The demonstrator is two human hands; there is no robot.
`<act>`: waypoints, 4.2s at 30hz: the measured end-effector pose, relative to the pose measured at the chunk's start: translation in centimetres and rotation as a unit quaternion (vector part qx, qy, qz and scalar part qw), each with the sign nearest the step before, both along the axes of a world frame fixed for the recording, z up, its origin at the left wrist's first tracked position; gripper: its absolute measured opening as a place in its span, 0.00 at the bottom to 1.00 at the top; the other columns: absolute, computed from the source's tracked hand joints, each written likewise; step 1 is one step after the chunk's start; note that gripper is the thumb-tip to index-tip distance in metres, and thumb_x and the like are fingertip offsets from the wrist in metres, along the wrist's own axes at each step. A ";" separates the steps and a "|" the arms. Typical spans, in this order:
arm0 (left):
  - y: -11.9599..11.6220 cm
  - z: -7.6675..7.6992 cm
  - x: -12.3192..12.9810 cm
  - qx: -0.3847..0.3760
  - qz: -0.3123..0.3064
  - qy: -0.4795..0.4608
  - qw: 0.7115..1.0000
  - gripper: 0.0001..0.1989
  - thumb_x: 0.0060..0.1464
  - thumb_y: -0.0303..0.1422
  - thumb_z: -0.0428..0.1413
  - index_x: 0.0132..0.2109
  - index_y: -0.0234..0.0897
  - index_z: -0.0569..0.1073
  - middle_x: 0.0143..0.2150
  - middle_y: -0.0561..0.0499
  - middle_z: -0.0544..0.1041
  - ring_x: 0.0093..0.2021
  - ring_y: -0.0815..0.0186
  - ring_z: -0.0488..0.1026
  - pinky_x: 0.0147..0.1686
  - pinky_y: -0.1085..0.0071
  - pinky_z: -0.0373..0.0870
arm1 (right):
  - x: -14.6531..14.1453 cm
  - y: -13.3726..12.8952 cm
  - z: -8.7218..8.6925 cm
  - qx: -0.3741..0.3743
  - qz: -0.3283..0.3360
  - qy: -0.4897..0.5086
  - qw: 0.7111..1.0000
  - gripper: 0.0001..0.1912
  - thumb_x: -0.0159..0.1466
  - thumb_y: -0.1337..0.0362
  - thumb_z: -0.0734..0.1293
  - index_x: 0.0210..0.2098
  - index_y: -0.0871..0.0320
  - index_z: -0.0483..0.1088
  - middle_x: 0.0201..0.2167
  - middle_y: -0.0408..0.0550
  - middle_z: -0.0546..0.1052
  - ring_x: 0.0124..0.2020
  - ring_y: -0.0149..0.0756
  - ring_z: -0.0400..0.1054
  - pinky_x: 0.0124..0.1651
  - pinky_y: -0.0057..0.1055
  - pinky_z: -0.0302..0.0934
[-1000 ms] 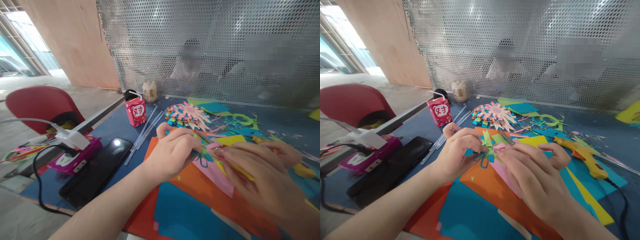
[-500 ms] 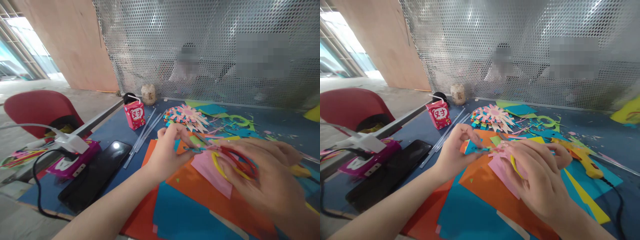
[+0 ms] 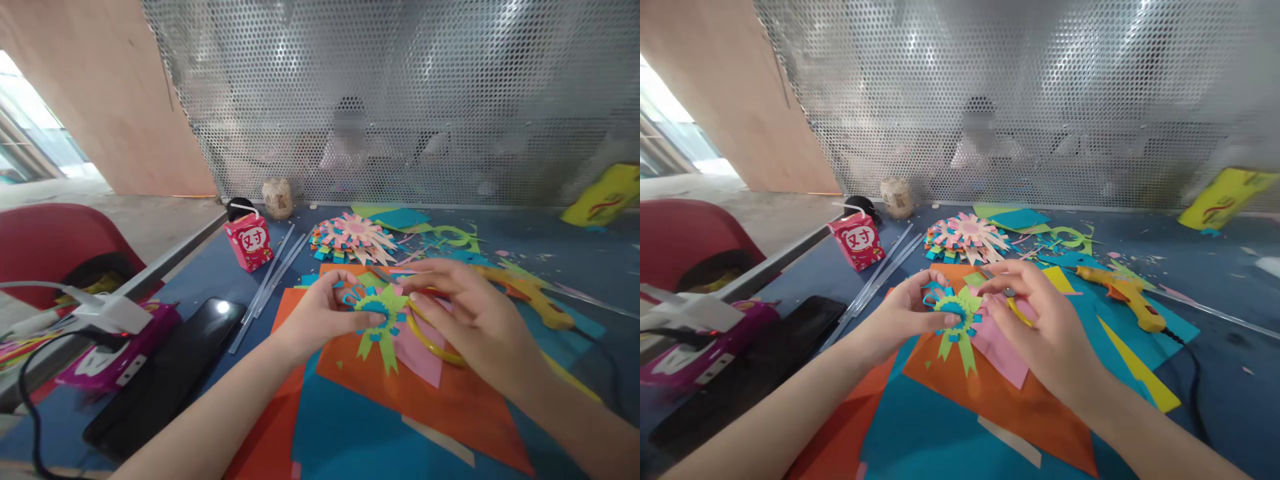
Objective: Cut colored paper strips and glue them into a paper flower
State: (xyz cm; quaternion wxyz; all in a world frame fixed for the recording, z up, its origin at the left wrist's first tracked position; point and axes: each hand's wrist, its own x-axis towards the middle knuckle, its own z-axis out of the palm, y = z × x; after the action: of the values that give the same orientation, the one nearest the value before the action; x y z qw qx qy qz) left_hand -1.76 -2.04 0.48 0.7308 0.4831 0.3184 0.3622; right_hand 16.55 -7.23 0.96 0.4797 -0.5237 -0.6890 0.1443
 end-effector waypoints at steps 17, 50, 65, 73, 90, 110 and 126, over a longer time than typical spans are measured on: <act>0.1 -0.5 0.0 0.078 -0.027 0.074 0.994 0.25 0.35 0.28 0.67 0.38 0.38 0.62 0.27 0.58 0.73 0.26 0.71 0.73 0.29 0.74 0.67 | -0.6 -0.1 0.8 -0.047 0.000 0.057 0.997 0.14 0.57 0.62 0.66 0.43 0.53 0.63 0.35 0.46 0.78 0.40 0.38 0.73 0.34 0.32 0.69; 0.2 0.0 -0.2 0.069 -0.005 0.057 0.996 0.23 0.36 0.25 0.66 0.37 0.37 0.61 0.25 0.59 0.74 0.25 0.72 0.73 0.28 0.74 0.70 | 0.3 0.2 0.8 -0.060 -0.010 0.010 0.998 0.10 0.60 0.61 0.64 0.41 0.54 0.67 0.37 0.48 0.79 0.41 0.39 0.74 0.39 0.33 0.70; 0.1 -0.2 -0.2 0.084 0.005 0.083 0.993 0.24 0.35 0.27 0.67 0.38 0.37 0.62 0.26 0.59 0.74 0.25 0.72 0.73 0.28 0.75 0.69 | 0.1 0.3 1.0 -0.113 -0.010 0.007 0.993 0.10 0.57 0.61 0.66 0.40 0.53 0.68 0.37 0.45 0.79 0.40 0.37 0.73 0.34 0.29 0.66; 0.1 -0.1 -0.1 0.115 0.017 0.124 0.985 0.24 0.36 0.28 0.66 0.39 0.38 0.62 0.26 0.59 0.72 0.24 0.73 0.71 0.26 0.75 0.65 | 0.1 0.4 0.8 -0.112 -0.026 -0.010 0.993 0.09 0.57 0.60 0.67 0.38 0.52 0.68 0.34 0.44 0.79 0.38 0.37 0.73 0.35 0.29 0.66; -0.1 0.5 -2.8 0.730 0.314 0.238 0.558 0.11 0.45 0.21 0.59 0.32 0.41 0.68 0.26 0.59 0.75 0.33 0.67 0.72 0.40 0.63 0.57 | 0.4 0.2 1.4 -0.120 0.009 0.070 0.990 0.11 0.62 0.53 0.60 0.33 0.54 0.65 0.28 0.45 0.73 0.33 0.35 0.69 0.39 0.33 0.63; -1.4 1.8 -2.5 0.767 0.077 0.211 0.602 0.14 0.39 0.19 0.57 0.27 0.46 0.68 0.26 0.64 0.77 0.33 0.64 0.76 0.44 0.59 0.50 | -1.2 -0.2 2.0 -0.302 0.156 0.175 0.924 0.15 0.59 0.57 0.63 0.20 0.56 0.61 0.16 0.38 0.64 0.21 0.26 0.58 0.30 0.26 0.57; -1.4 2.1 -1.7 0.702 0.009 0.243 0.670 0.12 0.40 0.21 0.55 0.25 0.46 0.67 0.20 0.64 0.74 0.32 0.63 0.77 0.36 0.62 0.54 | -1.1 -0.3 2.0 -0.300 0.130 0.139 0.935 0.10 0.58 0.57 0.66 0.28 0.57 0.67 0.18 0.38 0.65 0.21 0.25 0.60 0.24 0.25 0.54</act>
State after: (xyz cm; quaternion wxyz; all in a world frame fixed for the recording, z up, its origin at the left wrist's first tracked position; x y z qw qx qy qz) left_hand -3.49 -3.48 2.56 0.0699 0.9216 0.1405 0.3551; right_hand 15.43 -7.55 2.92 0.3682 -0.5242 -0.6022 0.4764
